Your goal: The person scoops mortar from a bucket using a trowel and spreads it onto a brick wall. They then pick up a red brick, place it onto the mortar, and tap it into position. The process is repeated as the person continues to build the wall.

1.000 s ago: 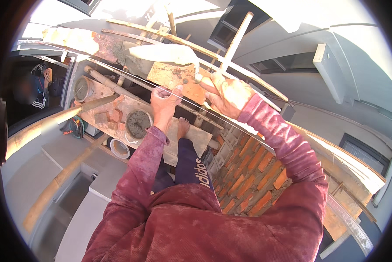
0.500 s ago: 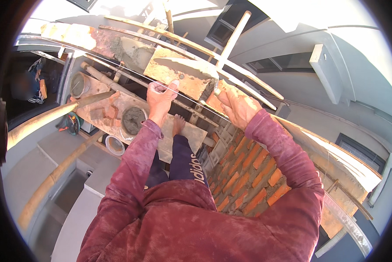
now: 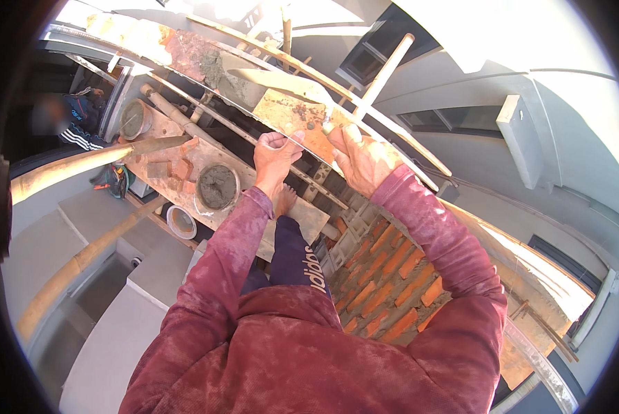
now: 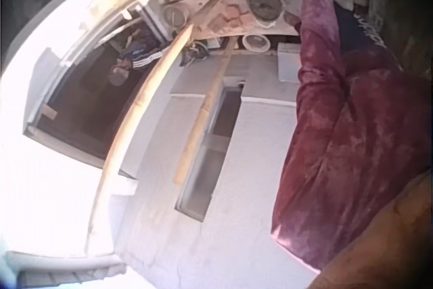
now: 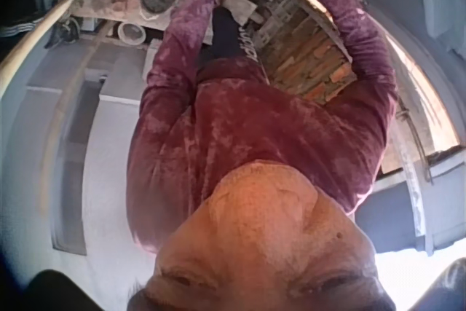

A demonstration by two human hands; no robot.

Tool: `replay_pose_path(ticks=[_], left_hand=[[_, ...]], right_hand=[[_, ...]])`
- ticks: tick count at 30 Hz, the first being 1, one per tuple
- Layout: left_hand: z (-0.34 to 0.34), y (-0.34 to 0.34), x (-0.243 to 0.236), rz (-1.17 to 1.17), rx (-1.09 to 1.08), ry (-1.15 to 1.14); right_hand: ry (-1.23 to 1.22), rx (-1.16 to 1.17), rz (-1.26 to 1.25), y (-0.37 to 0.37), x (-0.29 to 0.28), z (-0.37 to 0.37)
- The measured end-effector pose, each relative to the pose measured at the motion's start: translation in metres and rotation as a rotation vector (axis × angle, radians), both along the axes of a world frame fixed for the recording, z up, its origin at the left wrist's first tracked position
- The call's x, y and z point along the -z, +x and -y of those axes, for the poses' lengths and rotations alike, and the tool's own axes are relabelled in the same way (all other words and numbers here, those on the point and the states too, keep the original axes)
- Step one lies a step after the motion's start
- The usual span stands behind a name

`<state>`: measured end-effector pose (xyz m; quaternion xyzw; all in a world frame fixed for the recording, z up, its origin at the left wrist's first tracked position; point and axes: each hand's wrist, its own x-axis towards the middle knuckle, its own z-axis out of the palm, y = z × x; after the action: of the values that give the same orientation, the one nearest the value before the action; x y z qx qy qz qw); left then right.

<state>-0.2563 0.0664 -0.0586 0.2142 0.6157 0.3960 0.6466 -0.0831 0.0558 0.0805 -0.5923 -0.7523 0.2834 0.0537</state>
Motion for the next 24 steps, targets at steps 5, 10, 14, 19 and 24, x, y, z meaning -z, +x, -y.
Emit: replay_pose_path(ticks=[5,10,14,19,24], left_hand=[[-0.001,-0.002,0.004,-0.006,0.042,0.001],[-0.002,-0.001,0.002,0.031,0.046,-0.007],[0.01,-0.024,0.009,-0.064,0.153,0.035],[0.068,-0.122,0.025,-0.358,0.514,0.071],[0.031,-0.13,-0.042,-0.972,0.815,0.684]], right_hand=[[-0.077,-0.031,0.161,-0.004,-0.006,-0.006],[-0.161,-0.027,0.103,-0.001,-0.01,-0.009],[-0.007,0.115,-0.126,0.005,-0.048,0.025],[0.02,0.242,-0.22,-0.017,-0.033,0.119],[-0.311,0.438,-0.051,-0.06,0.103,0.149]])
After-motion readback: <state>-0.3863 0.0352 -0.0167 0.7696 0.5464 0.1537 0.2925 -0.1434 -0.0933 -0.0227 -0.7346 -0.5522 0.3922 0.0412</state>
